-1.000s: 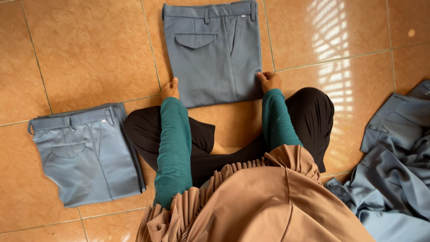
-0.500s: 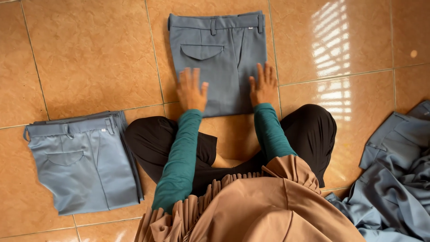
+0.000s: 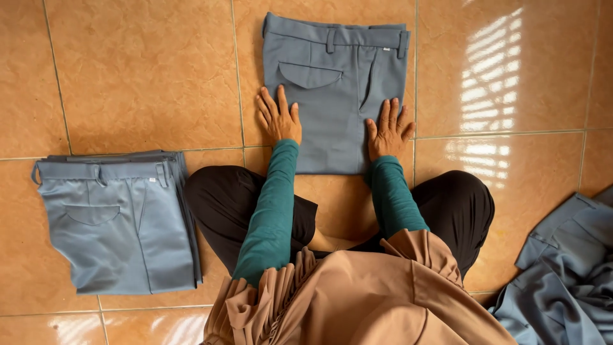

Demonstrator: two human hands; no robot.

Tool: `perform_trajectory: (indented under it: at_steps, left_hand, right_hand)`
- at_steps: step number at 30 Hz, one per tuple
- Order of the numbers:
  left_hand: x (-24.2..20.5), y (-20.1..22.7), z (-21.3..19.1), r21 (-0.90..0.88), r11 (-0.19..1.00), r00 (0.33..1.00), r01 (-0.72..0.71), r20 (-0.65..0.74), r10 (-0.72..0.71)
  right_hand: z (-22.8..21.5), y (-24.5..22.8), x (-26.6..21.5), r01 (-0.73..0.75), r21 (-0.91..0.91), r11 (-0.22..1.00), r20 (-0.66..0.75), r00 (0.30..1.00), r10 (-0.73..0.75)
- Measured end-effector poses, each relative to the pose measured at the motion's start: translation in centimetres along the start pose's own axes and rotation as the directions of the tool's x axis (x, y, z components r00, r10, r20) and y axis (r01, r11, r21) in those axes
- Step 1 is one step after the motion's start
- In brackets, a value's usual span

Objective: Folding a pair of blue pants into a neat rectangle while sitting on the floor.

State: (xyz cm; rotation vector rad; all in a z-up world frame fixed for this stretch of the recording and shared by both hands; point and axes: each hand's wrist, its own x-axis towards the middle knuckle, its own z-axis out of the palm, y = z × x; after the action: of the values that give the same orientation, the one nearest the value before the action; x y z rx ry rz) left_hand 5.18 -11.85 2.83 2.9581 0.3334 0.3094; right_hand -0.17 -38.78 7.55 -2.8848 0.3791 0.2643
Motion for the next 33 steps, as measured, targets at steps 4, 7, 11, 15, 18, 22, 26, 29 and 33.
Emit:
perform_trajectory:
  at_steps: [4,7,11,15,18,22,26,29,33]
  left_hand:
    - [1.9,-0.1,-0.9,-0.222,0.949,0.972,0.224,0.117,-0.202]
    - [2.9,-0.2,-1.3,-0.395,0.820,0.899,0.414,0.319,-0.300]
    - [3.7,-1.8,5.0,-0.194,0.793,0.735,0.578,0.546,-0.402]
    - [4.1,-0.1,0.1,-0.177,0.784,0.685,0.595,0.622,-0.380]
    - [3.5,0.2,0.1,-0.213,0.794,0.728,0.570,0.578,-0.368]
    - [3.4,-0.2,2.5,-0.267,0.818,0.798,0.510,0.501,-0.333]
    - [4.8,-0.1,-0.4,-0.374,0.818,0.853,0.438,0.460,-0.246]
    - [6.4,-1.0,-10.0,-0.481,0.739,0.842,0.471,0.496,-0.213]
    - [9.3,-5.9,-18.2,-0.587,0.687,0.892,0.428,0.397,-0.217]
  right_hand:
    - [1.1,1.6,1.9,-0.027,0.070,0.997,-0.125,0.992,0.036]
    - [2.5,3.4,5.3,-0.063,0.136,0.989,-0.334,0.936,0.106]
    - [4.7,6.5,10.8,-0.118,0.345,0.931,-0.215,0.956,0.201]
    - [3.5,6.9,12.9,-0.264,0.392,0.881,0.059,0.963,0.262]
    - [3.3,6.7,12.5,-0.231,0.416,0.879,0.050,0.971,0.232]
    - [2.2,7.1,11.9,-0.215,0.469,0.857,0.035,0.974,0.225]
    - [-0.8,4.8,11.2,-0.070,0.591,0.804,-0.023,0.994,0.104]
    - [-4.6,0.1,9.1,0.072,0.718,0.692,-0.069,0.997,-0.033]
    - [-12.4,-9.7,3.2,0.109,0.863,0.493,-0.073,0.993,-0.090]
